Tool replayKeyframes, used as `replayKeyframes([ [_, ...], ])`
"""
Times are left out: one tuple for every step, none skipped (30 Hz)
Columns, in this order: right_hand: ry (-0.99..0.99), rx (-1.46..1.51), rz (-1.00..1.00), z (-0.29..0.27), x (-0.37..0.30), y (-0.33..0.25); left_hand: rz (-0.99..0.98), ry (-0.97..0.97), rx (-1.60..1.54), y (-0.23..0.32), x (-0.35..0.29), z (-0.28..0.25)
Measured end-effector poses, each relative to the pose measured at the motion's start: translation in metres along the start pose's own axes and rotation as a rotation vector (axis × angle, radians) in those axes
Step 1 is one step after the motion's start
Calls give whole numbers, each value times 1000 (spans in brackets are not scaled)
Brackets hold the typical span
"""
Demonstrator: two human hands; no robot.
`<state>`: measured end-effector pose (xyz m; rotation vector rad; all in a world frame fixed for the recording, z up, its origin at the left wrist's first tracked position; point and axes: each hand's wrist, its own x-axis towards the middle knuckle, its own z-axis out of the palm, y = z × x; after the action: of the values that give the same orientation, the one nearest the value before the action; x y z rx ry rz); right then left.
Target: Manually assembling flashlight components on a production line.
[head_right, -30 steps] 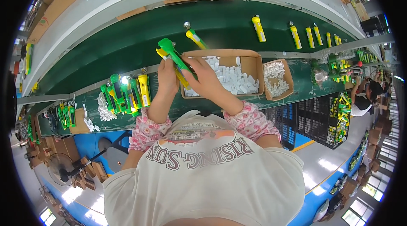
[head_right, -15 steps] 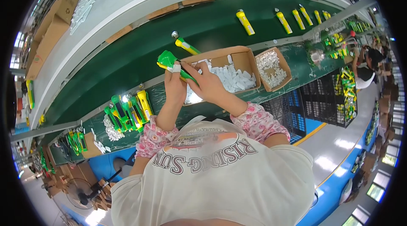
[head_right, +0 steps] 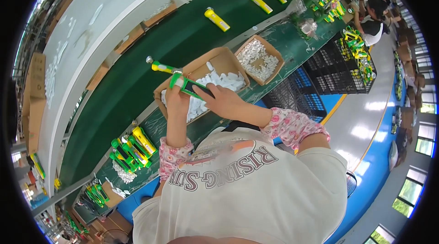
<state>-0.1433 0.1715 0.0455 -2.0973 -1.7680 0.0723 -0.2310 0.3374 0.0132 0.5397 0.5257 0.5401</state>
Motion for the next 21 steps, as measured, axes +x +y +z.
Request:
replayKeyframes([
  [-8, -5, -19, -6, -2, 12, 71, -14, 33, -10, 4, 10],
  [-12, 5, -17, -13, -1, 26, 67, -4, 38, -17, 6, 17],
  [-64, 427, 166, -20, 1, 41, 125, -71, 0, -23, 8, 24],
  [-120, 851, 348, -24, 3, 58, 186, -134, -36, -26, 8, 35],
  [-216, 1250, 401, -23, 7, 74, 214, -156, -5, -29, 13, 48],
  [-226, 1269, 400, -25, 5, 90, 213, -138, 6, -33, 16, 59],
  [-494, 1629, 458, -30, 6, 105, 185, -167, 17, -36, 22, 70],
  [-783, 1975, 507, -35, 7, 117, 156, -196, 29, -40, 28, 79],
  [-737, 1859, 495, -39, 5, 123, 196, -203, 104, -45, 28, 83],
  [-746, 1866, 489, -45, 8, 136, 200, -194, 111, -54, 31, 92],
  [-736, 1550, 484, -50, 11, 148, 159, -138, 57, -63, 35, 102],
  [-712, 1236, 472, -53, 14, 160, 116, -83, 3, -72, 42, 110],
  [-717, 1242, 472, -44, 11, 171, 46, -124, 92, -91, 50, 104],
  [-522, 1083, 353, -21, 5, 183, 47, -112, 93, -112, 56, 93],
  [-324, 916, 243, 2, -2, 195, -35, 1, 78, -134, 61, 82],
  [-129, 742, 139, 15, -4, 207, -121, 112, 64, -149, 66, 80],
  [-122, 740, 164, 15, -5, 215, -130, 62, 134, -150, 66, 93],
  [-128, 877, 59, 17, -6, 221, -155, 52, 137, -154, 68, 94],
  [-132, 1010, -57, 15, -8, 231, -165, 84, 166, -154, 68, 93],
  [-115, 1002, -29, 15, -15, 247, -182, 107, 200, -152, 71, 89],
  [-264, 1137, 57, 18, -20, 261, -100, 123, 364, -148, 74, 65],
])
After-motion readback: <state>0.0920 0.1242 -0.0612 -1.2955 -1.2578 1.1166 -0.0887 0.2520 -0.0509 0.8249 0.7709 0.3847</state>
